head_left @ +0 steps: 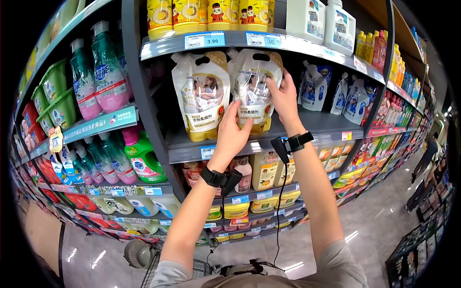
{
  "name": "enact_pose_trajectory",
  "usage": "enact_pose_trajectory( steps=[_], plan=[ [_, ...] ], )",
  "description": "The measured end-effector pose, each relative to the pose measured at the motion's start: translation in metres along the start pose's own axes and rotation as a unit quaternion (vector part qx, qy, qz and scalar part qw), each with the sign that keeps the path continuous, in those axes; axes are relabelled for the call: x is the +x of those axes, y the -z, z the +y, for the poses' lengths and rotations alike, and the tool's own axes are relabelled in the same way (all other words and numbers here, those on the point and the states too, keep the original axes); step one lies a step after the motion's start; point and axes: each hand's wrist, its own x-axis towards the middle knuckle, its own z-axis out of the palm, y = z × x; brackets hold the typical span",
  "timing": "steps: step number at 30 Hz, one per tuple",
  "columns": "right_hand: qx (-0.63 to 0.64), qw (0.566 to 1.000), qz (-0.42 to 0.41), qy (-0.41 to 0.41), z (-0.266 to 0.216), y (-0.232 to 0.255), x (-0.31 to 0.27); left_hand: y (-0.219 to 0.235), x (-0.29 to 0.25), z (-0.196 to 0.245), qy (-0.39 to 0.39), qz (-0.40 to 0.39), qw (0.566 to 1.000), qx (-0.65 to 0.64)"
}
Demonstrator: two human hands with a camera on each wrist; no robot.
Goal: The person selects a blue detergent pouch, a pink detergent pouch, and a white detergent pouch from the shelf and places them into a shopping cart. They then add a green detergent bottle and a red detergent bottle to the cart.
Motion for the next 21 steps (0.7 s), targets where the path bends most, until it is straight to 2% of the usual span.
enact_pose_trajectory(
  steps=[2,3,5,7,9,11,13,14,15,17,19,21],
  plan=[
    [-0.012,0.999,-0.022,-0.020,-0.002,0.007,0.003,-0.001,0.004,0.000,0.027,-0.007,0.999,-0.032],
    [-0.027,0.998,-0.045,-0.039,-0.002,0.012,0.005,-0.003,0.007,-0.004,0.012,0.014,0.999,-0.051],
    [-0.008,0.998,-0.039,-0.042,0.000,0.022,0.004,-0.006,0.010,-0.011,0.035,0.030,0.995,-0.091],
    [-0.046,0.997,-0.049,0.040,0.001,0.033,0.002,-0.007,0.009,0.001,0.039,0.027,0.996,-0.075],
    [-0.039,0.996,-0.039,0.074,0.002,0.044,-0.004,-0.010,0.011,0.010,0.017,0.021,0.999,-0.025],
    [0.040,0.997,-0.032,0.060,-0.007,0.051,-0.016,-0.016,0.016,0.012,0.020,0.033,0.999,-0.034],
    [0.040,0.997,-0.039,0.052,-0.010,0.061,-0.025,-0.027,0.022,0.016,-0.024,0.079,0.994,-0.076],
    [0.043,0.997,-0.036,0.056,-0.015,0.063,-0.031,-0.032,0.026,0.019,-0.045,0.073,0.985,-0.151],
    [0.046,0.997,-0.034,0.060,-0.018,0.065,-0.038,-0.033,0.029,0.030,-0.078,0.068,0.980,-0.173],
    [0.088,0.993,-0.042,0.058,-0.018,0.066,-0.046,-0.039,0.030,0.047,-0.054,0.119,0.970,-0.206],
    [0.066,0.994,-0.030,0.085,-0.019,0.067,-0.055,-0.046,0.027,0.056,-0.053,0.157,0.962,-0.217],
    [0.114,0.992,-0.006,0.060,-0.019,0.068,-0.061,-0.049,0.020,0.067,-0.056,0.200,0.952,-0.225]
  ],
)
